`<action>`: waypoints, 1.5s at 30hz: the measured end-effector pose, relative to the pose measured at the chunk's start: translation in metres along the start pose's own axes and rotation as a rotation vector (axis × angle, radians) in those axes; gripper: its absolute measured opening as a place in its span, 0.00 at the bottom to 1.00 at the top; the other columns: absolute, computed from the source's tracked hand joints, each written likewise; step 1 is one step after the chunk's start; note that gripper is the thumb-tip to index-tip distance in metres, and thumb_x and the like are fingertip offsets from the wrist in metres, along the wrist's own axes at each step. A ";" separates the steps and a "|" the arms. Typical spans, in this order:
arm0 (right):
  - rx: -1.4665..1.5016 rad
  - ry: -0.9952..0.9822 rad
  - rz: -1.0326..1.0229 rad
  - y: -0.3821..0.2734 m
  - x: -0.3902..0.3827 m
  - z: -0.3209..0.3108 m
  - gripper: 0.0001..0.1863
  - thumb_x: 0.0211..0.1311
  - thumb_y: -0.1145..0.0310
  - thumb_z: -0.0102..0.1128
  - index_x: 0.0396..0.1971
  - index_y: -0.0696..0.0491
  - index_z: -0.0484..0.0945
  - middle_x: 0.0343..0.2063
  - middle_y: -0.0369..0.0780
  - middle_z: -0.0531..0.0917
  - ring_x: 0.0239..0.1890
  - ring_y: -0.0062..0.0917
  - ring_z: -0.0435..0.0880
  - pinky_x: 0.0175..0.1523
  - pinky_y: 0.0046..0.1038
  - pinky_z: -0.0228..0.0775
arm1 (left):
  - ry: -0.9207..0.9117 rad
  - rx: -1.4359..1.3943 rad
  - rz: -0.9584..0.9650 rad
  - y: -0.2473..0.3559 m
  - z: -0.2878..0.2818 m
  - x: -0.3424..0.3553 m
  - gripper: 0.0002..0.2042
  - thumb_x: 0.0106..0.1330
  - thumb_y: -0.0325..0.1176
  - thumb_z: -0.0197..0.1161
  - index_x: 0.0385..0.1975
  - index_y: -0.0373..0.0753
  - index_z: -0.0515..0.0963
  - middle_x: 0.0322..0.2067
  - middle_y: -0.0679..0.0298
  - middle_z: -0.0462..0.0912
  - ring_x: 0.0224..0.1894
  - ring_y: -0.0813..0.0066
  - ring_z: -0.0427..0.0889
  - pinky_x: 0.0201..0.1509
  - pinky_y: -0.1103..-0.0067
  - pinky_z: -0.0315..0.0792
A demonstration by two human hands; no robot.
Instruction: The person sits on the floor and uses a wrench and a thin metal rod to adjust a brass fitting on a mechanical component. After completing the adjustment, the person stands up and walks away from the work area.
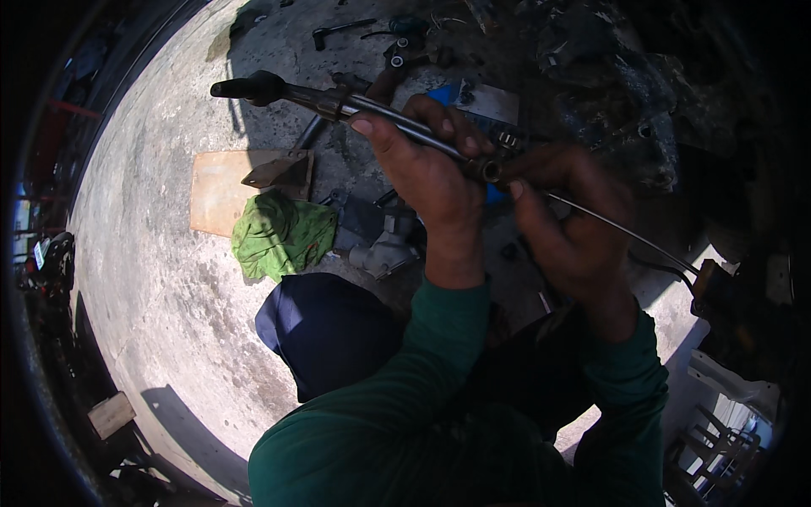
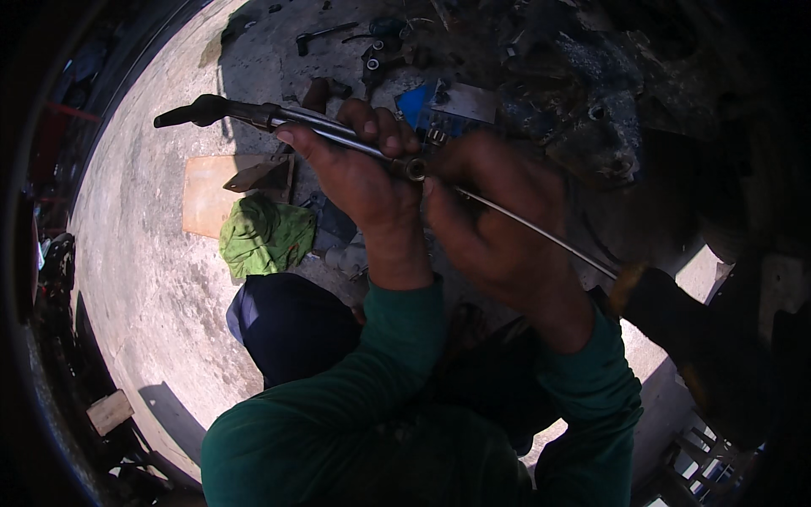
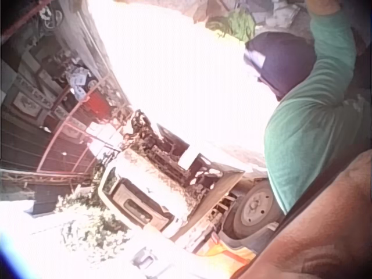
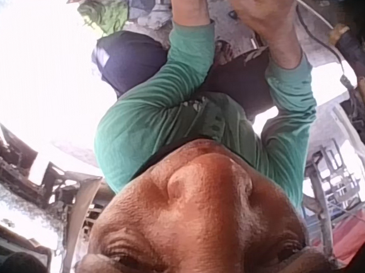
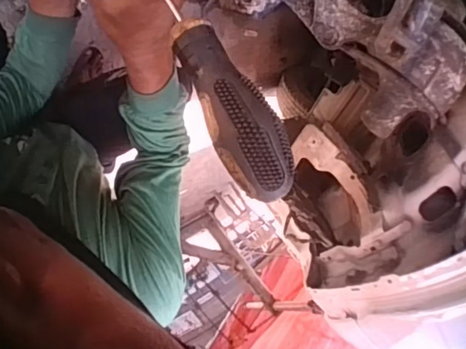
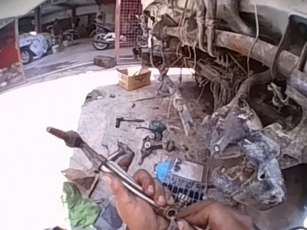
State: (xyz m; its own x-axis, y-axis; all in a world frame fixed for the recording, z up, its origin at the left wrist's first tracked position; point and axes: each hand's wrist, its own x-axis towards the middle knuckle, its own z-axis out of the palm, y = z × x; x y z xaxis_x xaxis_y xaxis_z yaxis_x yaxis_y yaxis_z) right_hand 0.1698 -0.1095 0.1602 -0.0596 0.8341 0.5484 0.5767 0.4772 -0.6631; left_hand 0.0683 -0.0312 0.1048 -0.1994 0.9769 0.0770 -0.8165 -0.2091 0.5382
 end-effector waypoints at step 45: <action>0.030 0.033 0.036 -0.002 0.000 0.005 0.05 0.56 0.80 0.63 0.31 0.59 0.76 0.24 0.43 0.83 0.25 0.27 0.85 0.31 0.28 0.74 | -0.012 0.008 0.034 0.000 -0.003 0.002 0.41 0.69 0.72 0.39 0.63 0.37 0.58 0.19 0.68 0.64 0.15 0.79 0.65 0.16 0.79 0.65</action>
State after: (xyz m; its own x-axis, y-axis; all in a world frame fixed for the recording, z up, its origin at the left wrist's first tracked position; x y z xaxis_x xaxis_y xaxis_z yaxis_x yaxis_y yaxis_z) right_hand 0.1646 -0.1090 0.1587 -0.0122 0.8413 0.5404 0.5535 0.4557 -0.6971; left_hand 0.0668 -0.0292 0.1026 -0.2207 0.9696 0.1054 -0.8047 -0.2421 0.5421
